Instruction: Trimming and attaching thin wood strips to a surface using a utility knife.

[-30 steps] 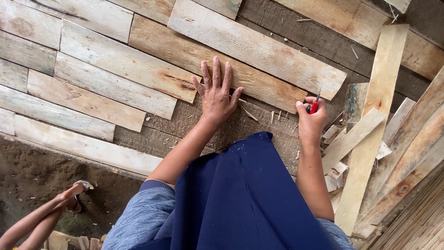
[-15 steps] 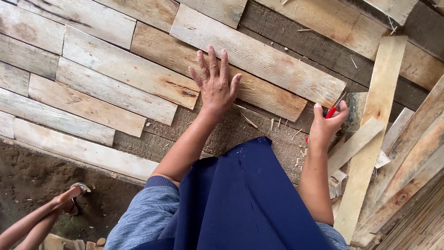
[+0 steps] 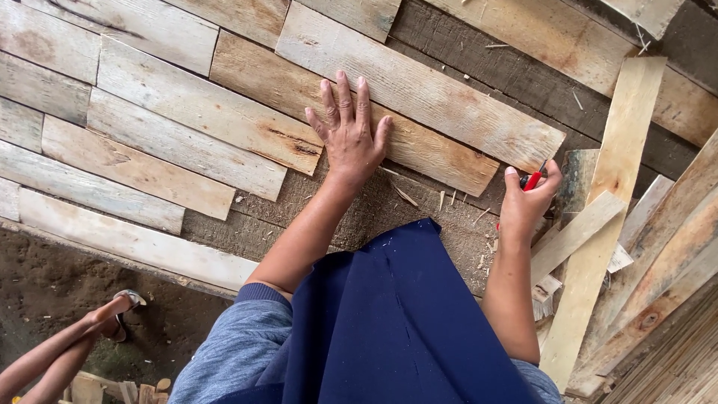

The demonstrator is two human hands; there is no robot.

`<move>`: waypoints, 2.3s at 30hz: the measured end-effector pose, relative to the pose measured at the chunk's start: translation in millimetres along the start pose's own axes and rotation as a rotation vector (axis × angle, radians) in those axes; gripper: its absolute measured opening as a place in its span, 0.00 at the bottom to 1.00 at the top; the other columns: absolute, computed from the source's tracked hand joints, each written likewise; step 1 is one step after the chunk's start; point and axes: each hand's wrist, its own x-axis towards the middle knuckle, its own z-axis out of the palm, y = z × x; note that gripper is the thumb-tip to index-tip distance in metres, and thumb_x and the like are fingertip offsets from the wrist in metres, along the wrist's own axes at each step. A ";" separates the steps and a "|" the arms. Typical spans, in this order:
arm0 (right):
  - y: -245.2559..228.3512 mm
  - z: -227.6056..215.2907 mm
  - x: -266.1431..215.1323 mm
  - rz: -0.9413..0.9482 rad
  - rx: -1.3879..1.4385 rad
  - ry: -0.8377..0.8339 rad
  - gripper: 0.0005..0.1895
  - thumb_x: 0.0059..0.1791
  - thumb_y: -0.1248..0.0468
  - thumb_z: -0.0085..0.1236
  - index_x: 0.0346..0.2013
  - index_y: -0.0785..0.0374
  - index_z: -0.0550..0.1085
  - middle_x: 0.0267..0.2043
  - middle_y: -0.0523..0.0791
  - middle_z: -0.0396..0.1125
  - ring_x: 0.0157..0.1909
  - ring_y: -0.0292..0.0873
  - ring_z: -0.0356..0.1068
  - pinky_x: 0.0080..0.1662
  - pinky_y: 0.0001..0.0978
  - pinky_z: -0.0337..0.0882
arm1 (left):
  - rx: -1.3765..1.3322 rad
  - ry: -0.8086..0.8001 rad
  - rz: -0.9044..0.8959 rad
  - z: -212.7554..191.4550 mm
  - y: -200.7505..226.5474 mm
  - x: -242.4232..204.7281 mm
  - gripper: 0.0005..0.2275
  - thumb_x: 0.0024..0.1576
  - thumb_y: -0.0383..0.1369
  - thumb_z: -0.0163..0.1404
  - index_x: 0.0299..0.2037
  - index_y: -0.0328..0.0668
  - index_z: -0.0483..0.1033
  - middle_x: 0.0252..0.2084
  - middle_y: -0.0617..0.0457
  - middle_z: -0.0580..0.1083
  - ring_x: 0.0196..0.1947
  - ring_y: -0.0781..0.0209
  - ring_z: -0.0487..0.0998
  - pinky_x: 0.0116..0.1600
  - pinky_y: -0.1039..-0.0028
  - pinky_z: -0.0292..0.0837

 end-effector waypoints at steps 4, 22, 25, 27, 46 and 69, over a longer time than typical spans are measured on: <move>-4.0 -1.5 -1.5 -0.005 -0.002 -0.007 0.32 0.54 0.65 0.57 0.67 0.64 0.52 0.66 0.56 0.54 0.64 0.55 0.63 0.61 0.47 0.66 | 0.015 0.036 0.011 6.9 -0.6 -0.7 0.38 0.68 0.63 0.29 0.77 0.46 0.31 0.76 0.44 0.18 0.73 0.46 0.10 0.67 0.34 0.01; -9.8 -2.6 -5.6 0.031 -0.002 -0.023 0.33 0.54 0.65 0.56 0.69 0.62 0.50 0.63 0.57 0.57 0.59 0.52 0.66 0.56 0.44 0.71 | -0.001 -0.012 -0.007 -6.2 1.7 -0.3 0.37 0.69 0.63 0.25 0.77 0.46 0.28 0.75 0.44 0.17 0.72 0.45 0.08 0.66 0.33 0.02; -12.9 -2.4 -7.5 0.090 0.000 -0.015 0.40 0.54 0.66 0.57 0.73 0.62 0.42 0.76 0.58 0.41 0.73 0.59 0.54 0.68 0.48 0.64 | 0.001 -0.067 -0.032 -9.2 2.8 1.3 0.37 0.68 0.64 0.23 0.77 0.46 0.30 0.75 0.45 0.18 0.71 0.45 0.08 0.64 0.35 -0.02; -11.5 -3.6 -10.4 0.032 0.034 0.034 0.35 0.54 0.69 0.57 0.68 0.64 0.46 0.71 0.60 0.46 0.70 0.61 0.56 0.67 0.53 0.63 | 0.059 0.006 -0.014 -5.6 1.0 -1.5 0.38 0.69 0.64 0.25 0.76 0.46 0.26 0.75 0.45 0.15 0.72 0.44 0.08 0.66 0.37 -0.03; 33.2 -6.4 -184.6 -0.273 -0.375 -0.505 0.27 0.51 0.41 0.55 0.59 0.43 0.59 0.46 0.51 0.74 0.48 0.61 0.75 0.53 0.58 0.71 | -0.162 -0.091 0.294 -39.7 23.0 -252.4 0.33 0.55 0.43 0.58 0.71 0.50 0.60 0.78 0.42 0.45 0.77 0.30 0.33 0.69 0.29 0.26; 12.7 65.4 -247.5 -0.701 -0.073 -0.374 0.18 0.44 0.64 0.68 0.46 0.56 0.74 0.37 0.49 0.64 0.42 0.55 0.73 0.45 0.44 0.73 | -0.041 -0.180 0.226 -100.5 -104.2 -305.7 0.27 0.58 0.45 0.52 0.68 0.51 0.65 0.76 0.45 0.53 0.75 0.30 0.42 0.69 0.26 0.32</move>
